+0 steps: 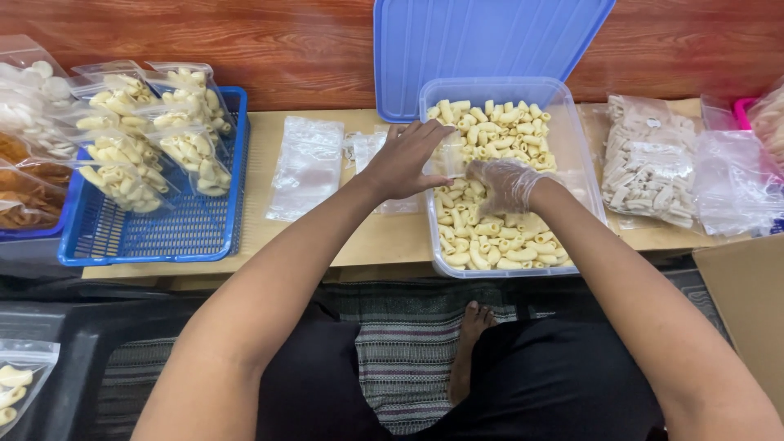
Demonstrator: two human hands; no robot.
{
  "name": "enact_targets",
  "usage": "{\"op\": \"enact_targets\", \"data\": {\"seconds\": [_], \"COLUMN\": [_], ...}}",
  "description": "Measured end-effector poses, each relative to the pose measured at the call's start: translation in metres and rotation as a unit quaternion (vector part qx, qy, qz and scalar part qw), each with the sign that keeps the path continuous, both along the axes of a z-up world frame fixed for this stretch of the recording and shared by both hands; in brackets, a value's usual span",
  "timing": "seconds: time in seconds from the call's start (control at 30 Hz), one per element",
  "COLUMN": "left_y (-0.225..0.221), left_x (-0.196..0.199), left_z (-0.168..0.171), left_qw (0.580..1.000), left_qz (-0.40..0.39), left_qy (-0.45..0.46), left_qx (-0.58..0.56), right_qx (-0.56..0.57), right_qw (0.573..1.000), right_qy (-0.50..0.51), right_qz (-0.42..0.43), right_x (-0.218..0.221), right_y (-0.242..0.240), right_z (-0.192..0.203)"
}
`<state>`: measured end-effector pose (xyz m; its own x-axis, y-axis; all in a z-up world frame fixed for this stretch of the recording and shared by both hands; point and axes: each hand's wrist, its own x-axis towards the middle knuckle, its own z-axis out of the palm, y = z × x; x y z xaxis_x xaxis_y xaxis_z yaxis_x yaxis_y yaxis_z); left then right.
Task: Packing dry pasta from a large container into small plastic bags manually.
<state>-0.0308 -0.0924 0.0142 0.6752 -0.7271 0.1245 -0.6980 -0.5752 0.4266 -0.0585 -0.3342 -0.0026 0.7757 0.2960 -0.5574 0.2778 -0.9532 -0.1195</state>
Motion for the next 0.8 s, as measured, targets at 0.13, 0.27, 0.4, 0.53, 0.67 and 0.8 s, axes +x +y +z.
{"op": "enact_targets", "data": {"seconds": [0.13,0.27,0.4,0.53,0.67,0.8], "left_y": [0.0,-0.002,-0.002,-0.002,-0.001,-0.003], "left_x": [0.001,0.0,-0.001,-0.003,-0.005,-0.002], "left_z": [-0.004,-0.004,-0.001,0.004,0.007,0.003], "left_qw": [1.0,1.0,1.0,1.0,1.0,1.0], "left_qz": [0.001,0.001,0.002,0.002,0.002,0.0], "left_qy": [-0.01,-0.008,-0.004,-0.001,-0.002,0.002], "left_qx": [0.007,-0.004,-0.009,-0.008,0.0,-0.003], "right_qx": [-0.004,-0.009,0.017,0.001,-0.011,-0.014], "right_qw": [1.0,0.999,0.997,0.998,0.995,0.992], "right_qy": [-0.012,-0.042,-0.067,-0.057,-0.095,-0.118], "right_qz": [0.011,0.02,-0.017,-0.003,0.034,0.042], "right_x": [0.012,0.015,0.023,0.019,0.034,0.049], "right_y": [-0.011,-0.02,-0.029,-0.03,-0.043,-0.052], "right_z": [-0.022,-0.044,-0.058,-0.048,-0.085,-0.103]}}
